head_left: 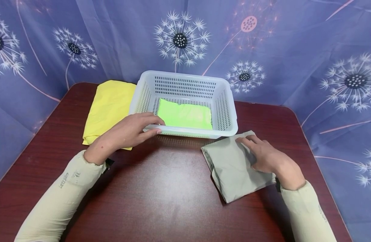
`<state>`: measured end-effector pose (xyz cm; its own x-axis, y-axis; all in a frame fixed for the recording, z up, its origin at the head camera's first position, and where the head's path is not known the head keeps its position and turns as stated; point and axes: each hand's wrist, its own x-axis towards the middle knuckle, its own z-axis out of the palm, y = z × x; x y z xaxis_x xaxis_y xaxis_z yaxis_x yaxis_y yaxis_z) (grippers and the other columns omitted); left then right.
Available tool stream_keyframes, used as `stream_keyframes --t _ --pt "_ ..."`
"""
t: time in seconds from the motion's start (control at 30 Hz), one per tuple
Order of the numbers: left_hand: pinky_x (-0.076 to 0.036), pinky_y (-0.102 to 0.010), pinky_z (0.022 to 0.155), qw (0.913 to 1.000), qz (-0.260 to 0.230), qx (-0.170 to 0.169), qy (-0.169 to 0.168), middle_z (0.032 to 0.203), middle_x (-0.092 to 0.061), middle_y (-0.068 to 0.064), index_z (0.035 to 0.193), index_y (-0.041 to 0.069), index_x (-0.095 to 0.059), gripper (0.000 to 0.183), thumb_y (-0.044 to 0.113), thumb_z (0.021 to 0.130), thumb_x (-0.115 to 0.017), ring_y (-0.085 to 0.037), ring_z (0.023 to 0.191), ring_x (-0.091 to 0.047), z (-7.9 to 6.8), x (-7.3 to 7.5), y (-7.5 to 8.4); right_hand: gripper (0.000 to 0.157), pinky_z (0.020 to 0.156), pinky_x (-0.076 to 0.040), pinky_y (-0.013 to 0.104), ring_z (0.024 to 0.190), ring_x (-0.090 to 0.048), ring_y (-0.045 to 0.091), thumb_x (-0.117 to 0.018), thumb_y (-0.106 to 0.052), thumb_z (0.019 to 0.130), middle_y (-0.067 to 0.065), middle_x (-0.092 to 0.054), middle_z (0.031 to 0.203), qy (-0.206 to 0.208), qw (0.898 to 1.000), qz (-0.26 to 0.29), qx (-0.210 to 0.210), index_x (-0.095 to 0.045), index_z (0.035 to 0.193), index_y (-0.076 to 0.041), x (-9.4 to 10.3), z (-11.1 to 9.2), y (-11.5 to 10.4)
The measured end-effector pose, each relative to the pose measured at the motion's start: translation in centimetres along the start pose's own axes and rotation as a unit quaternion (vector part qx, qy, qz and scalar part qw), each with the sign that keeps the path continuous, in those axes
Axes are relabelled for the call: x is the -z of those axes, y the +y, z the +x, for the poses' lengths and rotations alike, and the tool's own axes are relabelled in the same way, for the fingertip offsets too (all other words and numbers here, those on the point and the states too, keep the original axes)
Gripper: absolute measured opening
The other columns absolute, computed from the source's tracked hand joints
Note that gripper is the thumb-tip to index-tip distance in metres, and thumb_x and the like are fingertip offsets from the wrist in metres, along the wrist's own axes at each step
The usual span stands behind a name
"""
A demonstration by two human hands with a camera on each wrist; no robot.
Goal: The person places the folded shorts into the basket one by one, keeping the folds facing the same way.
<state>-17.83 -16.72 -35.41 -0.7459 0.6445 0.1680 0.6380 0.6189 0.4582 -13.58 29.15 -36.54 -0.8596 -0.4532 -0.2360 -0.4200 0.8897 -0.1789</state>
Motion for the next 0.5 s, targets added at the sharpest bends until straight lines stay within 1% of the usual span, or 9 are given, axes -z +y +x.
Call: stream_keyframes --t 0.13,0.27,0.5 --pt "-0.053 -0.041 0.09 1.0 0.002 -0.004 0.003 0.12 -0.07 0.002 0.126 0.018 -0.072 0.024 0.031 0.107 -0.066 -0.016 0.099 -0.064 0.0 0.01 -0.06 0.096 0.084 -0.054 0.059 0.099 -0.062 0.046 -0.083 0.016 0.064 0.021 -0.051 0.14 0.0 1.0 -0.002 0.007 -0.051 0.15 -0.016 -0.02 -0.03 -0.12" --pt "-0.053 -0.041 0.09 1.0 0.002 -0.005 0.003 0.12 -0.07 0.002 0.126 0.018 -0.072 0.024 0.031 0.108 -0.065 -0.016 0.099 -0.064 0.03 0.04 -0.08 0.094 0.086 -0.055 0.057 0.1 -0.063 0.043 -0.082 0.017 0.067 0.019 -0.052 0.14 0.003 1.0 0.0 0.01 -0.052 0.15 -0.016 -0.04 -0.11 -0.4" --pt "-0.052 -0.039 0.087 1.0 0.0 -0.001 0.002 0.118 -0.07 0.003 0.126 0.019 -0.072 0.023 0.032 0.108 -0.065 -0.015 0.096 -0.062 0.01 -0.11 -0.16 0.092 0.084 -0.056 0.053 0.096 -0.064 0.038 -0.083 0.017 0.069 0.017 -0.054 0.136 0.008 1.0 0.001 0.025 -0.053 0.15 -0.016 -0.16 -0.11 -0.77"
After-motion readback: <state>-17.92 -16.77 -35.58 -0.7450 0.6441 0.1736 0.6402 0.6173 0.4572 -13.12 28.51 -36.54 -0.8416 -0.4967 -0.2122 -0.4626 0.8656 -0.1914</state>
